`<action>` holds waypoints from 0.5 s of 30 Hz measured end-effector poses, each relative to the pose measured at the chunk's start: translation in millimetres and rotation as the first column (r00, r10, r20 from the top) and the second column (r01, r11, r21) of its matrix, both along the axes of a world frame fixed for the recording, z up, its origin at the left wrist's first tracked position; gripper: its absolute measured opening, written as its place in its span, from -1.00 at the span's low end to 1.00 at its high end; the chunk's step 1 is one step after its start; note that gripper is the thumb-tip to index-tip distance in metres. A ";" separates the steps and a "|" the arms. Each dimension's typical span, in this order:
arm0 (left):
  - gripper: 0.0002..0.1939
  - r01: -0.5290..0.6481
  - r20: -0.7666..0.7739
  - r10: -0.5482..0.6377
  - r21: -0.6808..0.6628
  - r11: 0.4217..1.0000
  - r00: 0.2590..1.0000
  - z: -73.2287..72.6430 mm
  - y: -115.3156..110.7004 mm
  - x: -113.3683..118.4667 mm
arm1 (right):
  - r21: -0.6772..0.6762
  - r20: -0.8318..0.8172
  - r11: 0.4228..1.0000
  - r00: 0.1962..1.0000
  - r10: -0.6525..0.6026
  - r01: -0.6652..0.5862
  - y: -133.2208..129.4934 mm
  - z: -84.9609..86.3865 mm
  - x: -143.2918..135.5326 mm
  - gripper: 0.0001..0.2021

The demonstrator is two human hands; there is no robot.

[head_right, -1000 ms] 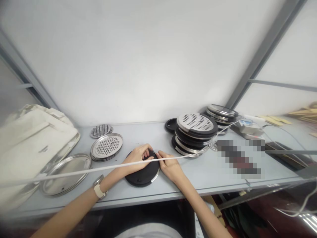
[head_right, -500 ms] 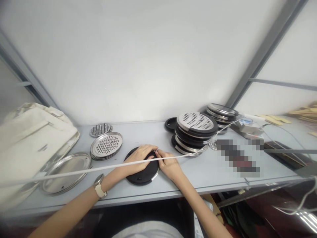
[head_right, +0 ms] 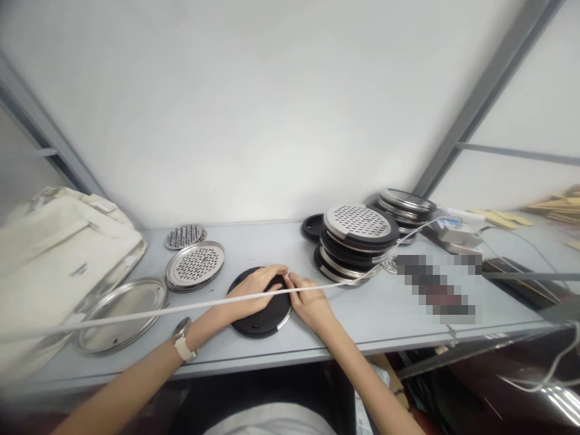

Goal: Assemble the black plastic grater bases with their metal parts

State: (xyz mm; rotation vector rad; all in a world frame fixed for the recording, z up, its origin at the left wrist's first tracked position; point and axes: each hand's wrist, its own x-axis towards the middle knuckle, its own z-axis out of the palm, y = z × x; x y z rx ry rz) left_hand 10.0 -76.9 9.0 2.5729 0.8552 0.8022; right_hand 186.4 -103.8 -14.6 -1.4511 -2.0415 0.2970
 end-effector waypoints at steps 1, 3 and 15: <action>-0.64 0.002 0.004 -0.002 0.000 1.000 1.000 -0.3 0.2 -0.1 | 0.000 -0.001 1.000 1.000 0.003 -0.003 0.2 -0.1 0.0 -0.67; -0.63 0.005 0.007 -0.005 -0.001 1.000 1.000 -0.7 0.6 -0.2 | 0.003 -0.006 1.000 1.000 0.008 -0.008 0.2 -0.2 -0.2 -0.68; -0.64 -0.001 -0.007 0.001 -0.035 0.999 1.000 -1.6 0.7 -0.2 | 0.006 -0.035 1.000 0.999 0.023 -0.023 -1.6 2.6 -2.1 -0.67</action>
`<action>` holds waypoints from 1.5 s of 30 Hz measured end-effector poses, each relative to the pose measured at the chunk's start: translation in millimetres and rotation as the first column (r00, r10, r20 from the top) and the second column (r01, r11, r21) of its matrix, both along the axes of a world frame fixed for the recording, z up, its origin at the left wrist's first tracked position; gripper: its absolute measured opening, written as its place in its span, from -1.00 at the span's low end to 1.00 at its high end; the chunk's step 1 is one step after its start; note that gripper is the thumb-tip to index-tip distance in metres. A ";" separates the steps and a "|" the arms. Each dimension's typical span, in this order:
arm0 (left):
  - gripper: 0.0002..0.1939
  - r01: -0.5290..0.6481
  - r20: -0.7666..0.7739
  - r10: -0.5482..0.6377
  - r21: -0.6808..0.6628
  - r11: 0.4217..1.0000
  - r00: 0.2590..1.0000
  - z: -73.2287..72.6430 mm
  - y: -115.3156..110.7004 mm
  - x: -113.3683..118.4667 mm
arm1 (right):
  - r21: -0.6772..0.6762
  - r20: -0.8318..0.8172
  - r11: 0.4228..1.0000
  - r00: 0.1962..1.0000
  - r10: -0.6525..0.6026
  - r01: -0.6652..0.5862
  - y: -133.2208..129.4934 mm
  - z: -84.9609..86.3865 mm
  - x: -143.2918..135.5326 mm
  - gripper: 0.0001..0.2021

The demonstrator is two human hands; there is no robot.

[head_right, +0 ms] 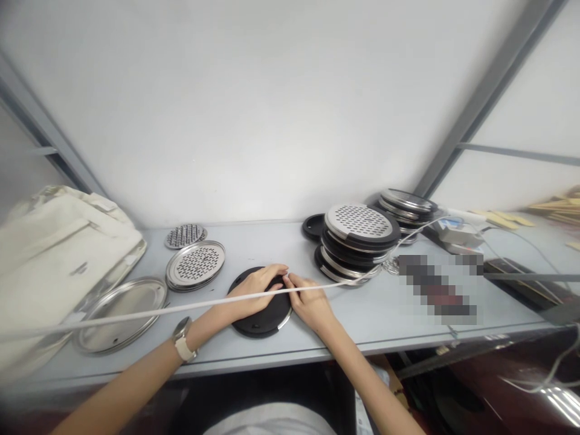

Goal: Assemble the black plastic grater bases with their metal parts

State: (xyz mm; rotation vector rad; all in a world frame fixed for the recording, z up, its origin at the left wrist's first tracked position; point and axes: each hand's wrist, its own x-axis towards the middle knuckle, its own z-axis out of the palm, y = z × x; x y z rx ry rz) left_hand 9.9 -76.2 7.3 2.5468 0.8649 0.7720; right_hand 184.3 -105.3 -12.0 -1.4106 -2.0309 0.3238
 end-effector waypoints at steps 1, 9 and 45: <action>-0.64 0.002 -0.001 -0.002 -0.003 1.000 1.000 -0.3 0.1 0.1 | 0.002 0.001 1.000 1.000 0.000 0.000 0.1 -0.2 0.0 -0.67; -0.64 0.001 -0.015 -0.001 0.030 1.000 1.000 -1.7 0.3 0.5 | -0.014 -0.012 1.000 1.000 0.001 -0.001 1.4 -1.3 0.4 -0.69; -0.69 -0.021 -0.031 0.020 -0.019 1.000 0.999 0.0 0.3 0.7 | 0.024 -0.021 1.000 1.000 -0.006 0.006 1.3 -3.1 -0.8 -0.68</action>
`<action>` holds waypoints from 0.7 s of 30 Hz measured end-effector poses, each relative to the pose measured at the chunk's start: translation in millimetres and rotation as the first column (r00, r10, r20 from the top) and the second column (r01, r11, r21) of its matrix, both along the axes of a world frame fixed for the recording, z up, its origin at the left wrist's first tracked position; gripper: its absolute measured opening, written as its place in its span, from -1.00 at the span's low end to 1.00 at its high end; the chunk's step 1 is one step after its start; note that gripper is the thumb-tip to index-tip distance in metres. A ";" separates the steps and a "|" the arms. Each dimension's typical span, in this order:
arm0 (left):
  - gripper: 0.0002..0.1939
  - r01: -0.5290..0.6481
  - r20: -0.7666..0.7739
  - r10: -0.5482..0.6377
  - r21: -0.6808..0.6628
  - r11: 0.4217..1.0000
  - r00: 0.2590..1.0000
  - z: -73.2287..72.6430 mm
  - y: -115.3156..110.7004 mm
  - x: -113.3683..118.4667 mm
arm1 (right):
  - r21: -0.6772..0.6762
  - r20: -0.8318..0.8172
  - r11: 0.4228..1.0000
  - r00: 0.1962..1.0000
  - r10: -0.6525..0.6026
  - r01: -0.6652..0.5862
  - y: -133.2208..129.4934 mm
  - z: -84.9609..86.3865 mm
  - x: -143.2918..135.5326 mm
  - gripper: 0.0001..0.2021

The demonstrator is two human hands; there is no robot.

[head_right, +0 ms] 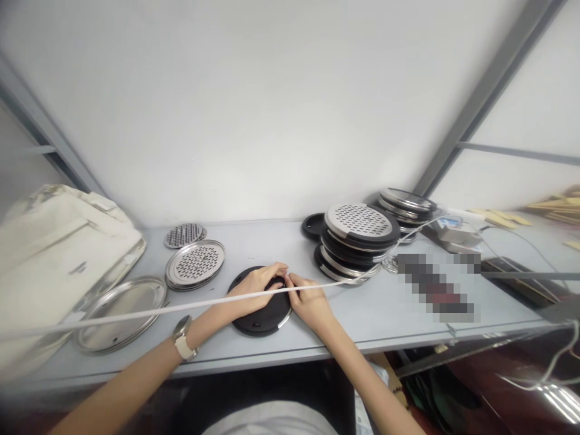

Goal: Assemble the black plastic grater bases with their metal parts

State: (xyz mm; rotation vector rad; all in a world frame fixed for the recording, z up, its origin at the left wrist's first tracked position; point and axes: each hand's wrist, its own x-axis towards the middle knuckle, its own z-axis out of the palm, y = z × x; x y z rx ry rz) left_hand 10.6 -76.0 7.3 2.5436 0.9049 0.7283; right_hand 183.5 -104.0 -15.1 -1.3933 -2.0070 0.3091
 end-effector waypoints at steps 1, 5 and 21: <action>-0.69 -0.001 0.000 0.001 -0.005 1.000 1.000 -0.1 0.0 0.1 | 0.002 0.002 1.000 1.000 0.001 -0.001 -0.1 -0.2 0.2 -0.68; -0.69 0.005 0.007 -0.005 -0.012 1.000 1.000 -1.2 0.7 0.0 | 0.002 0.004 1.000 1.000 0.005 -0.005 -0.3 -1.0 1.1 -0.69; -0.69 0.013 0.031 -0.012 -0.036 0.999 0.999 -0.9 0.9 -0.7 | 0.016 0.047 1.000 0.999 -0.014 0.013 0.2 -1.8 4.5 -0.70</action>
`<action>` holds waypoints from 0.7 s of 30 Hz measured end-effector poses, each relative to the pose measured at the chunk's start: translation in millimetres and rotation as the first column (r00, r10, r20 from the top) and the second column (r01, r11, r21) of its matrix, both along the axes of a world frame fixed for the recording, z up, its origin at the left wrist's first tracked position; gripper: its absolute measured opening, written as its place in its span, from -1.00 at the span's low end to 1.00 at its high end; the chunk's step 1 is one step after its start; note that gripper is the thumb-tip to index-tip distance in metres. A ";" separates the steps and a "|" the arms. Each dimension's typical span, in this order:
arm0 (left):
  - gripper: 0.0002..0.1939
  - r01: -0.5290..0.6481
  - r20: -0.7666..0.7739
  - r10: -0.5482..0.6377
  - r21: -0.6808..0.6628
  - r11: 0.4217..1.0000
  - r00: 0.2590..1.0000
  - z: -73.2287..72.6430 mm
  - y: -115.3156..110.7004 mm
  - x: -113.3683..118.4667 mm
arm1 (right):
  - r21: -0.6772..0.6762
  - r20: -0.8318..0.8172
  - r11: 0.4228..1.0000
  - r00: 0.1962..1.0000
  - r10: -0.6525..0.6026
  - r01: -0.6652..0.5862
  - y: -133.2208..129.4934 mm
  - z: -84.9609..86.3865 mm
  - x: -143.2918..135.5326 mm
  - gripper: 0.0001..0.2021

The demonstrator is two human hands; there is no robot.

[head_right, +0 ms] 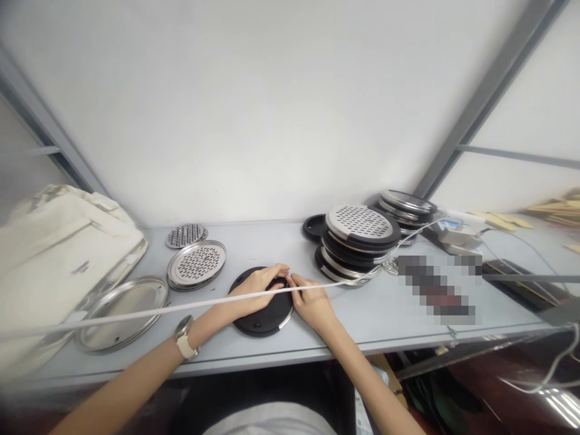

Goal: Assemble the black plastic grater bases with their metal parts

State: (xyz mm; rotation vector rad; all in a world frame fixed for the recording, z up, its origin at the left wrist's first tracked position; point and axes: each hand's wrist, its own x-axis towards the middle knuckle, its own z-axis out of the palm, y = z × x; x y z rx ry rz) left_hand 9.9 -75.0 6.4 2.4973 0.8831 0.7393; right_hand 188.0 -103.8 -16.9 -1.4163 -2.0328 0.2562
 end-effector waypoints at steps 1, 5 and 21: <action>-0.68 0.000 -0.001 0.000 -0.001 1.000 1.000 -0.6 0.2 0.0 | -0.001 -0.005 1.000 1.000 0.009 -0.009 -0.3 0.5 -0.1 -0.70; -0.67 0.005 -0.009 -0.005 -0.001 1.000 1.000 -2.0 0.9 0.0 | 0.001 -0.006 1.000 1.000 0.015 -0.015 -1.0 1.4 -0.9 -0.68; -0.64 0.016 -0.060 -0.010 0.087 0.996 0.998 -4.8 0.1 -0.3 | -0.012 -0.043 1.000 0.999 0.019 -0.020 -1.2 0.3 -1.1 -0.67</action>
